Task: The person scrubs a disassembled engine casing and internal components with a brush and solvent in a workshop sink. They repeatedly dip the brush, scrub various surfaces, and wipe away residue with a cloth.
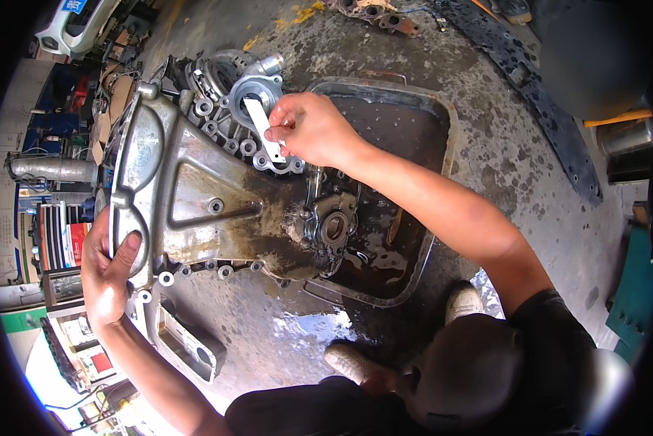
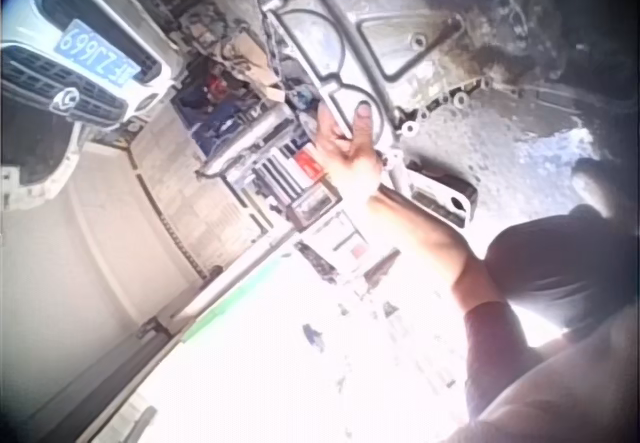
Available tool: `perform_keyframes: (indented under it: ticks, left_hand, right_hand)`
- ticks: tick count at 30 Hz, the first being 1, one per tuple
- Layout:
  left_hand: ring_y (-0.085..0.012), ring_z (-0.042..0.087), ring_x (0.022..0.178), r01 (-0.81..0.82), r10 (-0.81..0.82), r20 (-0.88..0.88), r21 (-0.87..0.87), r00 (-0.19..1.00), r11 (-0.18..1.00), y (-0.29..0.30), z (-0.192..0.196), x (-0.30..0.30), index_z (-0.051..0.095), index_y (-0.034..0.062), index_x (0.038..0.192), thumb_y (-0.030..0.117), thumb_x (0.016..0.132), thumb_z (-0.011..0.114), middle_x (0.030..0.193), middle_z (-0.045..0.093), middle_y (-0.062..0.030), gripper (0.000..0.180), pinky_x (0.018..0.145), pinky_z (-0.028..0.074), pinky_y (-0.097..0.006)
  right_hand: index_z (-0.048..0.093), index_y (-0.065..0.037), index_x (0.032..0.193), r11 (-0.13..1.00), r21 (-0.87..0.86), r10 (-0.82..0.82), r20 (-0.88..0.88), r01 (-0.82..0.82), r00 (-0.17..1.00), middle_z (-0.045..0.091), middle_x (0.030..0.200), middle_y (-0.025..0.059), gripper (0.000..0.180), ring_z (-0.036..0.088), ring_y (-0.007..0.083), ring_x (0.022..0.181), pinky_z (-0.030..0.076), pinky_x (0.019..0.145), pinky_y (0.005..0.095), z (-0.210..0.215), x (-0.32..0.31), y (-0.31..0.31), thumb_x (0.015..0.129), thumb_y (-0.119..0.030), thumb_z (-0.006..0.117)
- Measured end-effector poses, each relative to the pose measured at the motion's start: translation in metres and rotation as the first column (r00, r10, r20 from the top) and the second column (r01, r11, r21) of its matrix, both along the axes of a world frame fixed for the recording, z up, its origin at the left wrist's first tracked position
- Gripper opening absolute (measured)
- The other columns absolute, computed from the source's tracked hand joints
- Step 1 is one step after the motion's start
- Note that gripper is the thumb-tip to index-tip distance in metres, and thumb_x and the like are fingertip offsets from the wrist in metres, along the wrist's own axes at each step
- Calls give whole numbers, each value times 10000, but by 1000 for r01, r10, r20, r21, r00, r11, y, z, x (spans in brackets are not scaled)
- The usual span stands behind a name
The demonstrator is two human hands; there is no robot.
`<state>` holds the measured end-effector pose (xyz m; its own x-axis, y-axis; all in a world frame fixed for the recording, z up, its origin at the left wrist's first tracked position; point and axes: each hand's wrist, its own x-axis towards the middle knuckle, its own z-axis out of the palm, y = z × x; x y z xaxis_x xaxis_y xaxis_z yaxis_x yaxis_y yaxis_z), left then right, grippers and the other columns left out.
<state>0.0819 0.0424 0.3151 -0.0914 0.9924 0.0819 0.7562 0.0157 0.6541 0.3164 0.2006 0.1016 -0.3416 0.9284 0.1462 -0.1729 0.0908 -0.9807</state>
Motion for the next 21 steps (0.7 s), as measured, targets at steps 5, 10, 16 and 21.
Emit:
perform_keyframes:
  ticks: [5,10,16,21]
  left_hand:
    - [-190,532,1141,-110,110,-10,-113,994,987,-2,5,-11,507,-50,1348,114,865,740,1213,611,-128,561,1034,345,-332]
    - [-182,551,1094,-110,109,-42,-31,993,993,0,1,-8,519,-51,1336,119,861,744,1179,625,-112,553,1015,359,-328]
    - [-164,555,1069,-39,37,-24,-96,999,995,1,6,-6,509,-59,1348,130,866,740,1140,644,-90,567,1009,357,-313]
    - [-139,592,989,-48,48,0,-9,999,999,1,2,-1,513,-48,1345,66,895,693,1100,671,-82,498,901,430,-270]
  right_hand:
    - [605,42,898,994,106,-16,119,3,993,664,780,102,130,632,128,597,485,520,300,6,2,-3,864,-18,715]
    - [593,33,885,990,-95,116,84,-107,990,679,812,111,108,640,128,618,504,536,289,1,10,-2,868,10,697]
    - [584,48,875,992,-57,116,136,-109,984,673,799,110,96,639,123,647,518,545,285,7,4,-16,880,19,675]
    - [596,44,882,997,-70,17,-21,-19,1000,665,759,93,125,637,124,612,499,531,297,-1,4,-3,869,-10,707]
